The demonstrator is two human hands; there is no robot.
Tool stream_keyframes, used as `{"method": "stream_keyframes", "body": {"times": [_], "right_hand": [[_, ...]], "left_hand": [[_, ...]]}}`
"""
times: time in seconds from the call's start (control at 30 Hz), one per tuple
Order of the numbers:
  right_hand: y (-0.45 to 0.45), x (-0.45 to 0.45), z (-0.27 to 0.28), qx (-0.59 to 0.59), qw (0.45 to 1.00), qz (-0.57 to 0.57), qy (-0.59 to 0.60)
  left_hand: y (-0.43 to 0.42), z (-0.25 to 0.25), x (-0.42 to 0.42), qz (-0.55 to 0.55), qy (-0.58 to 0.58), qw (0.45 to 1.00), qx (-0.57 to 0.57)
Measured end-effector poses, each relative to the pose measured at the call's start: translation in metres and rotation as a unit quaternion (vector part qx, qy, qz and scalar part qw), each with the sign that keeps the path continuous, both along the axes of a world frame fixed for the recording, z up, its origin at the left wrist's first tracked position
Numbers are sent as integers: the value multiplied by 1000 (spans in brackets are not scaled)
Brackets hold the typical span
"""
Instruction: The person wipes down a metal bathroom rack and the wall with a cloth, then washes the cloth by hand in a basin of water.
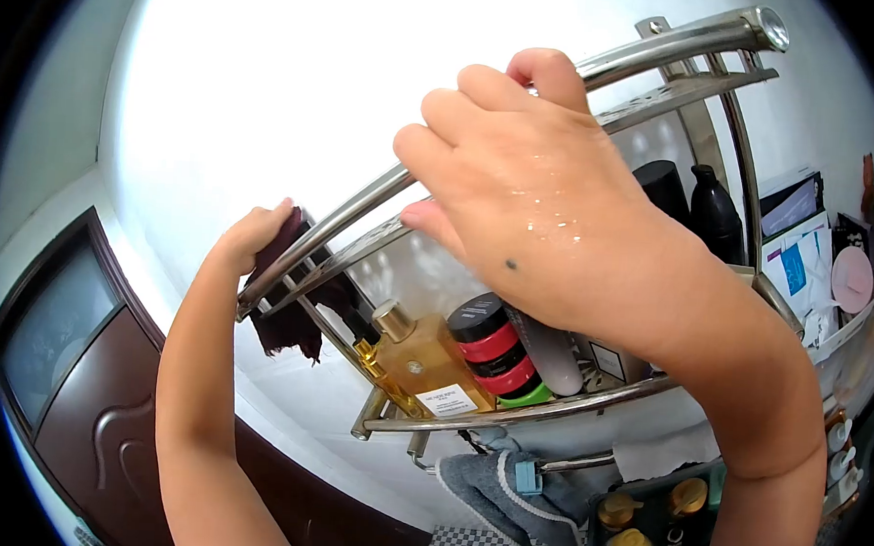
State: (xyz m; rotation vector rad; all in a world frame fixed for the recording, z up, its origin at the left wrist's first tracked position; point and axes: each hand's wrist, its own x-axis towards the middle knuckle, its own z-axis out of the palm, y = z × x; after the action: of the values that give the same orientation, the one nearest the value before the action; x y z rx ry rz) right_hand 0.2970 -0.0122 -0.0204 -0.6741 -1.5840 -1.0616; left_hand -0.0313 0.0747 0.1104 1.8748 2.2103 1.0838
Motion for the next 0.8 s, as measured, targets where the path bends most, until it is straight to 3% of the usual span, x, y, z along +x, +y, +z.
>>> {"method": "stream_keyframes", "body": {"times": [0.03,0.1,0.17,0.23,0.3,0.57,0.8], "right_hand": [[0,1,0,-10,1000,7,-7],[-1,1,0,-19,1000,-16,-14],[-2,2,0,-24,999,-38,-20],[-4,3,0,-40,997,-62,-36],[-4,3,-1,-35,997,-64,-37],[0,3,0,-31,997,-52,-39],[-8,5,1,-75,989,-110,-70]], "left_hand": [[-3,6,-3,-76,-167,982,-51],[-10,11,-2,-76,-189,973,-108],[-17,4,5,-67,38,987,-143],[-14,4,4,-52,128,977,-160],[-13,8,13,66,240,954,-165],[-12,3,41,119,342,911,-198],[10,-14,17,-35,302,937,-170]]}}
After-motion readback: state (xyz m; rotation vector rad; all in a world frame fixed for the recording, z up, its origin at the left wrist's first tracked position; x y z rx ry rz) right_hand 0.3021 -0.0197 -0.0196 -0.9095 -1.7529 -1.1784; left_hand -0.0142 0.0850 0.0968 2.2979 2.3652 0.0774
